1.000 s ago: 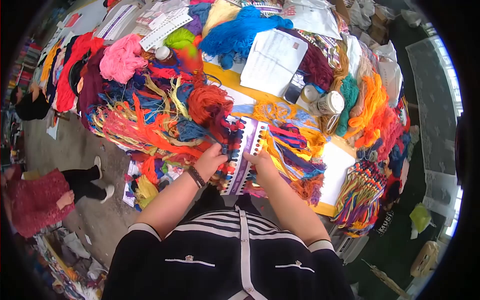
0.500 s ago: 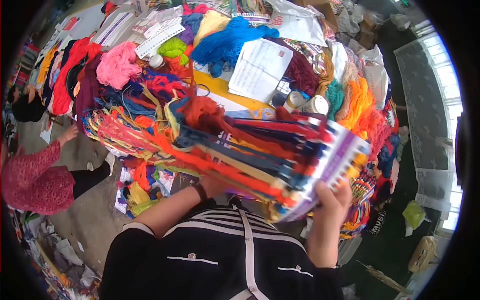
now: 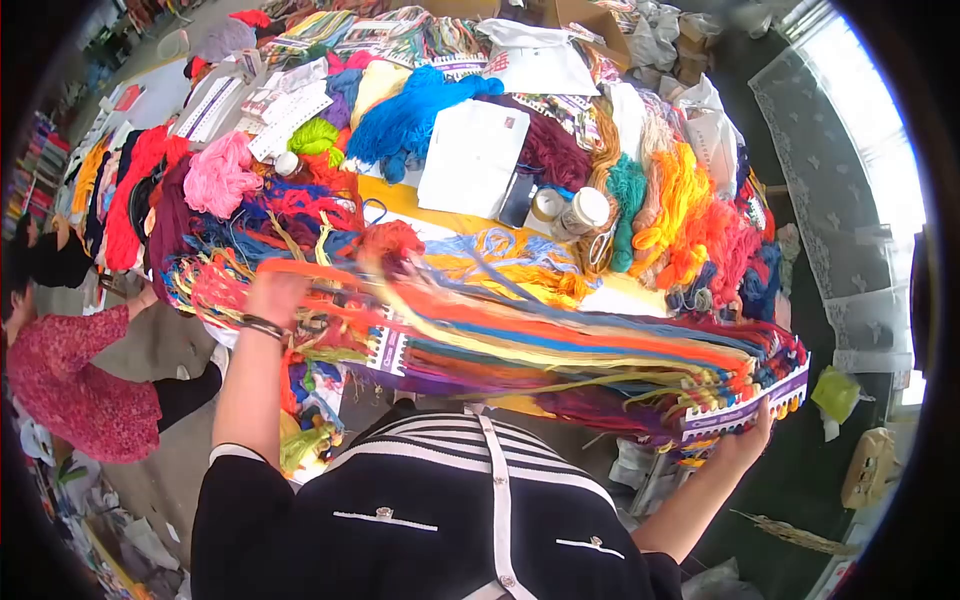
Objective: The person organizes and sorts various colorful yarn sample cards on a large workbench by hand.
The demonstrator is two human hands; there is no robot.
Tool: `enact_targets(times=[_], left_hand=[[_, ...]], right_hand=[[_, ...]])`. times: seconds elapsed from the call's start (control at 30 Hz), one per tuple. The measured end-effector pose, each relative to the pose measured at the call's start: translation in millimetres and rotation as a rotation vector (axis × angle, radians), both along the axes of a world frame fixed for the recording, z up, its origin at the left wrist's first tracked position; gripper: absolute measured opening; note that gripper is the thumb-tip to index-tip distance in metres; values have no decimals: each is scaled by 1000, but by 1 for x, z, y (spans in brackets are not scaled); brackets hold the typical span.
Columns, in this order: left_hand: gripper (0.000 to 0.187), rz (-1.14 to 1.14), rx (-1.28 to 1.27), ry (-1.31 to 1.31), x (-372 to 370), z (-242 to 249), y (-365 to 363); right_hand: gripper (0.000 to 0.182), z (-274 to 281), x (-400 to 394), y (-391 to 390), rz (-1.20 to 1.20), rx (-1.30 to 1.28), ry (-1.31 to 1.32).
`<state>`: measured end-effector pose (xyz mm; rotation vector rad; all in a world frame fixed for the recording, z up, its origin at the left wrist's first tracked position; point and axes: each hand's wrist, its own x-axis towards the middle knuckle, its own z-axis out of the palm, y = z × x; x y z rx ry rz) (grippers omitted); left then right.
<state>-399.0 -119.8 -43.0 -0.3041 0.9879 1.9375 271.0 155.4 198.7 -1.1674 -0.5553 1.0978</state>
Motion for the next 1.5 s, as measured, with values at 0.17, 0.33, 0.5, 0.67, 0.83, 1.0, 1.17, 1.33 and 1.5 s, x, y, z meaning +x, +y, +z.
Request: enact_targets(times=[0.17,0.33,0.5,0.67,0.83,1.0,1.17,1.33,1.5], left_hand=[[44,358,-380,-128,-30,-15,-40],[53,-354,-250,347,148,91,93],[54,-596,231,824,245,192,164],[65,-570,396,506,285,219,193],[63,-609,421,226,286,227,186],[63,-593,422,226,289,232,178],[67,-688,404,264,282,209,170],[72,-714,456,253,283,180,171],[75,-751,351,496,280,178,163]], right_hand=[[28,-29,-27,-4,206,33,-94],[33,-70,-112,-20,537,-52,-5],[33,-60,-176,-49,848,-43,173],[38,-43,-202,-62,1016,-6,234],[37,-39,-207,-64,1020,-62,257],[36,-40,-213,-65,1042,-116,279],[36,-39,-224,-68,1031,-121,302],[36,-39,-227,-70,1029,-126,308],[38,-40,-227,-68,982,-122,347]])
